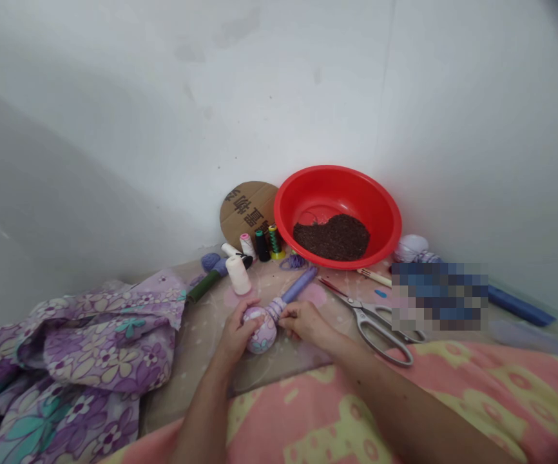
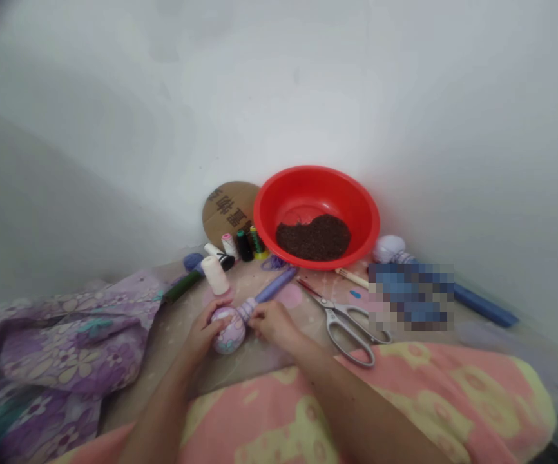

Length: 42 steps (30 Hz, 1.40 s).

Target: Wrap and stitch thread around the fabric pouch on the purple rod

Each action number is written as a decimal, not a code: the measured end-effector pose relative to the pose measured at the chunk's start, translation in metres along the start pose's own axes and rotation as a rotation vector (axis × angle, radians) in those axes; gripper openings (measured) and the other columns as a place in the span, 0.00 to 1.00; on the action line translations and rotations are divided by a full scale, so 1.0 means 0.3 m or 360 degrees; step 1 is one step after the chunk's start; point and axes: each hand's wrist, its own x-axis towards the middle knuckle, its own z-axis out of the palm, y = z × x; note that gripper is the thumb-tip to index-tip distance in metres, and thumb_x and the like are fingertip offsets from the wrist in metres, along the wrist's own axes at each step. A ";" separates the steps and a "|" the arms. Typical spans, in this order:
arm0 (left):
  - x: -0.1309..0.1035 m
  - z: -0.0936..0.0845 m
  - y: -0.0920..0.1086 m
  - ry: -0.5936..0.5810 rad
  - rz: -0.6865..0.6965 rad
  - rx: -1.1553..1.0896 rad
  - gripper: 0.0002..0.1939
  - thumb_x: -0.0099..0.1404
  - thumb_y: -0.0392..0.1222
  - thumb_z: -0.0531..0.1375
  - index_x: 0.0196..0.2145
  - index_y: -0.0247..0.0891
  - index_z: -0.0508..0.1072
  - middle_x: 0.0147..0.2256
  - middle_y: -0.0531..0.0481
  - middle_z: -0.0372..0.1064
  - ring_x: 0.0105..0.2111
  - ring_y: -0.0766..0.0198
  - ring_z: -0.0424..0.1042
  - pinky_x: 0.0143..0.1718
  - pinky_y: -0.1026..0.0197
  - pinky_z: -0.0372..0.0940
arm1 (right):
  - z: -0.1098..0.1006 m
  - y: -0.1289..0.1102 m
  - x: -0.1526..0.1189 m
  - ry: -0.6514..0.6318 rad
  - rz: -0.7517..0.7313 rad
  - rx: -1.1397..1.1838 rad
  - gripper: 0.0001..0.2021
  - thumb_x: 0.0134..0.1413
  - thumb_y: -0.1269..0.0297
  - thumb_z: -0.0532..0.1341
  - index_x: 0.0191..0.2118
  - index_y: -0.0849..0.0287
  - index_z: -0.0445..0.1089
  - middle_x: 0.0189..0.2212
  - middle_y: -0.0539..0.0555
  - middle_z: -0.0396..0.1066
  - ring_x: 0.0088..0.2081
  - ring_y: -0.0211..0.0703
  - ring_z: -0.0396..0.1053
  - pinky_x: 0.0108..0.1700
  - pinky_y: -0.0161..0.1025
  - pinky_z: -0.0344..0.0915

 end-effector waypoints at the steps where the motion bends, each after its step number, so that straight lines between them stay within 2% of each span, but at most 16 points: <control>1: 0.000 0.000 0.002 0.0002 -0.0004 -0.0002 0.21 0.49 0.43 0.56 0.43 0.34 0.67 0.34 0.49 0.68 0.31 0.62 0.66 0.30 0.64 0.60 | -0.001 0.000 -0.001 -0.0012 -0.0011 0.0000 0.06 0.41 0.74 0.55 0.19 0.62 0.64 0.11 0.44 0.58 0.14 0.30 0.55 0.16 0.27 0.51; 8: 0.003 -0.002 0.000 0.0009 -0.0042 0.0007 0.21 0.50 0.45 0.56 0.42 0.34 0.67 0.30 0.51 0.68 0.28 0.64 0.65 0.27 0.65 0.59 | 0.000 0.018 0.006 -0.0039 -0.0063 0.0006 0.06 0.40 0.74 0.55 0.18 0.62 0.64 0.11 0.44 0.58 0.13 0.29 0.54 0.16 0.27 0.50; 13: 0.005 -0.004 -0.002 0.0003 -0.0079 -0.0013 0.21 0.50 0.43 0.55 0.42 0.34 0.67 0.30 0.51 0.68 0.27 0.65 0.65 0.26 0.66 0.58 | 0.003 0.027 0.010 -0.0067 0.0025 -0.0015 0.05 0.40 0.75 0.54 0.21 0.62 0.66 0.12 0.44 0.60 0.13 0.30 0.57 0.17 0.27 0.53; 19: 0.010 -0.003 -0.005 -0.0021 -0.0118 0.0061 0.16 0.51 0.43 0.54 0.38 0.36 0.70 0.29 0.52 0.68 0.27 0.64 0.66 0.26 0.65 0.59 | 0.008 0.004 -0.001 -0.0062 0.0104 -0.0007 0.06 0.41 0.76 0.54 0.21 0.62 0.64 0.11 0.44 0.59 0.13 0.29 0.57 0.15 0.26 0.53; 24: 0.013 -0.003 -0.016 0.0012 0.0091 0.0250 0.15 0.53 0.43 0.53 0.38 0.37 0.71 0.37 0.48 0.69 0.36 0.60 0.67 0.35 0.61 0.62 | 0.012 -0.030 -0.012 -0.0070 0.0302 0.0026 0.07 0.41 0.79 0.52 0.21 0.62 0.63 0.10 0.42 0.57 0.11 0.29 0.56 0.16 0.26 0.56; 28: 0.001 -0.008 -0.001 -0.0014 0.0329 0.0469 0.15 0.56 0.46 0.52 0.39 0.39 0.71 0.39 0.47 0.69 0.40 0.58 0.66 0.42 0.57 0.60 | 0.015 -0.029 -0.012 -0.0053 0.0318 0.0053 0.08 0.40 0.80 0.52 0.20 0.62 0.62 0.09 0.42 0.58 0.11 0.28 0.57 0.16 0.26 0.57; 32: -0.013 -0.013 0.023 -0.0035 0.0535 0.0726 0.20 0.50 0.47 0.58 0.41 0.37 0.69 0.41 0.45 0.67 0.42 0.56 0.65 0.44 0.55 0.59 | 0.024 -0.023 -0.008 0.0000 0.0302 0.0088 0.08 0.41 0.81 0.52 0.20 0.62 0.61 0.09 0.42 0.57 0.11 0.28 0.57 0.15 0.25 0.56; 36: -0.014 -0.012 0.025 -0.0051 0.0488 0.0794 0.21 0.48 0.46 0.59 0.41 0.38 0.68 0.40 0.45 0.66 0.41 0.55 0.64 0.43 0.54 0.60 | 0.034 -0.024 -0.003 0.0070 0.0293 0.0110 0.09 0.40 0.81 0.51 0.18 0.62 0.60 0.09 0.42 0.58 0.12 0.28 0.57 0.15 0.25 0.56; 42: -0.011 -0.007 0.030 -0.0072 0.0437 0.0654 0.19 0.47 0.42 0.59 0.39 0.37 0.67 0.38 0.46 0.66 0.39 0.55 0.65 0.42 0.54 0.60 | 0.044 -0.010 0.004 0.0172 0.0284 0.0137 0.09 0.41 0.80 0.52 0.19 0.62 0.61 0.10 0.43 0.58 0.12 0.29 0.57 0.15 0.26 0.54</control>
